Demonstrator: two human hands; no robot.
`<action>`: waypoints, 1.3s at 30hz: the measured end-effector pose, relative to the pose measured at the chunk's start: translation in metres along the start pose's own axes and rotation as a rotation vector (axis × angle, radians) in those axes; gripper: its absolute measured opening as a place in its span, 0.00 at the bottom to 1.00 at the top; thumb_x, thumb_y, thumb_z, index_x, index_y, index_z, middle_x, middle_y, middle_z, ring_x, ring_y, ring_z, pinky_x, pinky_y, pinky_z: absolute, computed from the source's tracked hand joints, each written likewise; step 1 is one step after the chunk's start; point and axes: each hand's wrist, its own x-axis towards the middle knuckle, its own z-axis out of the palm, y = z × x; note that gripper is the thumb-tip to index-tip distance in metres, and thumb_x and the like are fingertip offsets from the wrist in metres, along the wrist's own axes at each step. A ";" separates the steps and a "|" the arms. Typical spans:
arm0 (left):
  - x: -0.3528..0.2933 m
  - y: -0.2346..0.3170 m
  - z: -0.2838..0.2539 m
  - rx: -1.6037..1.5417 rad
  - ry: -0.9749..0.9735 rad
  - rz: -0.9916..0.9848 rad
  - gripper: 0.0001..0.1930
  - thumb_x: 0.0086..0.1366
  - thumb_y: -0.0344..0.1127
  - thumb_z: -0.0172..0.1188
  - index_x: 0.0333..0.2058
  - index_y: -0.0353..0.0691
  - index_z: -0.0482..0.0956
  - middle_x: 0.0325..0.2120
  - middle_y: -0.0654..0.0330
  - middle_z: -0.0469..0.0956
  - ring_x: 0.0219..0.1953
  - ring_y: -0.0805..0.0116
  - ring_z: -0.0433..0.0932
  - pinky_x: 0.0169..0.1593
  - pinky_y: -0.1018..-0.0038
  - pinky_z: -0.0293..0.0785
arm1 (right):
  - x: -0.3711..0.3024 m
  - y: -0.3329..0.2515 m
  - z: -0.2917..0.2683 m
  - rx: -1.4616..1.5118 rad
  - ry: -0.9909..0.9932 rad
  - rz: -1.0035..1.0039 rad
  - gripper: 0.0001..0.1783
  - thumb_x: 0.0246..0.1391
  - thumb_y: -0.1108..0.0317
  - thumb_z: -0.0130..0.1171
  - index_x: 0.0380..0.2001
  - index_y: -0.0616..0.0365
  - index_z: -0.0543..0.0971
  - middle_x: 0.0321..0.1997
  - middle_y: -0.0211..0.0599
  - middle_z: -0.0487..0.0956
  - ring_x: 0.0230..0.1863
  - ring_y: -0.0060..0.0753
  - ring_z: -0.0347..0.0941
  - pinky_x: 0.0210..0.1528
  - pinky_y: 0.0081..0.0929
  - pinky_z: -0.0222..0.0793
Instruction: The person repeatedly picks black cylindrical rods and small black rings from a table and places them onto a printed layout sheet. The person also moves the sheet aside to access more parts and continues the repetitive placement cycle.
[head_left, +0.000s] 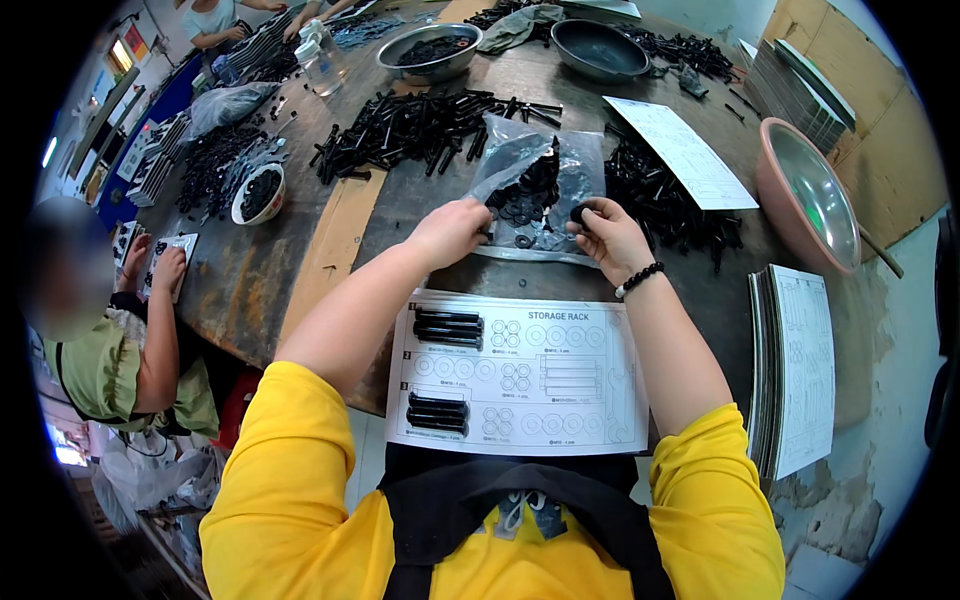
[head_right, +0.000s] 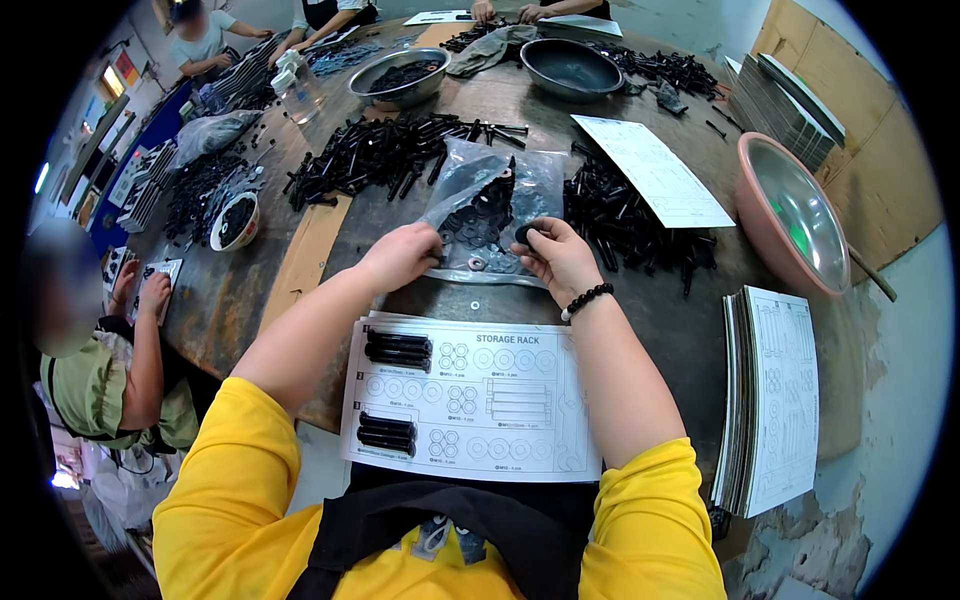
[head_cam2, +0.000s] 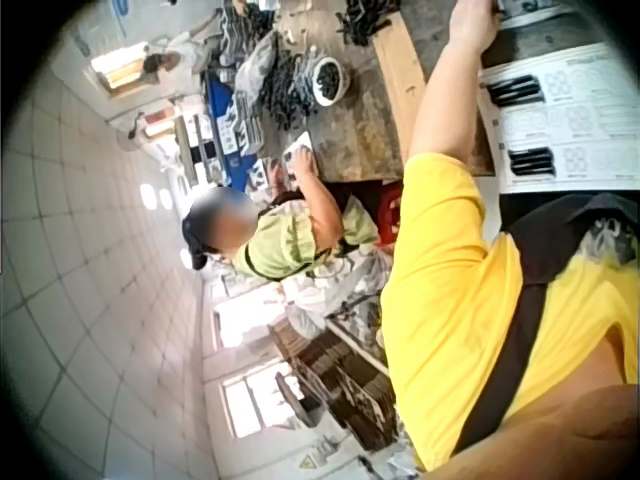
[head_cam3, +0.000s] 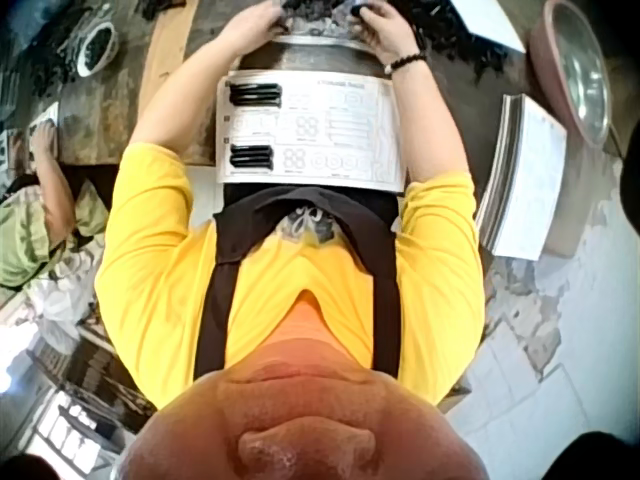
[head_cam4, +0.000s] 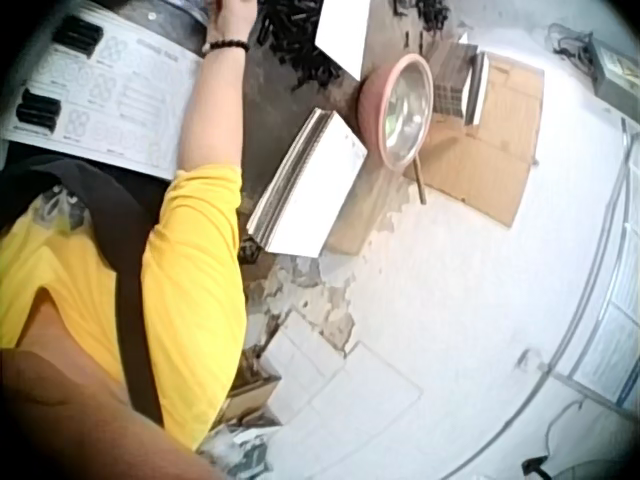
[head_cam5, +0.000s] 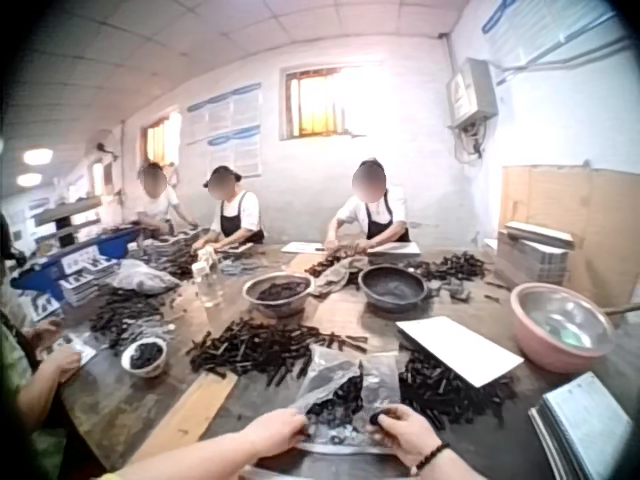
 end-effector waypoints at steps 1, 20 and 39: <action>0.000 0.004 0.000 -0.106 0.043 -0.110 0.08 0.50 0.27 0.58 0.31 0.37 0.74 0.31 0.55 0.73 0.38 0.55 0.73 0.42 0.68 0.70 | -0.002 0.000 -0.003 0.030 0.017 0.009 0.15 0.56 0.74 0.48 0.46 0.66 0.65 0.39 0.39 0.72 0.37 0.28 0.74 0.34 0.17 0.73; -0.028 0.119 0.027 -0.361 -0.231 -0.159 0.12 0.52 0.41 0.62 0.29 0.39 0.77 0.26 0.55 0.77 0.32 0.56 0.75 0.35 0.67 0.70 | -0.086 0.020 -0.034 -1.214 -0.192 -0.230 0.10 0.46 0.70 0.56 0.33 0.63 0.76 0.34 0.43 0.75 0.37 0.40 0.72 0.41 0.29 0.67; -0.061 0.127 0.033 0.091 -0.097 0.223 0.14 0.51 0.29 0.54 0.39 0.48 0.77 0.28 0.58 0.71 0.34 0.59 0.73 0.38 0.67 0.68 | -0.130 0.043 -0.032 -1.456 -0.141 -0.440 0.10 0.47 0.70 0.52 0.33 0.46 0.79 0.32 0.34 0.72 0.34 0.36 0.71 0.36 0.29 0.69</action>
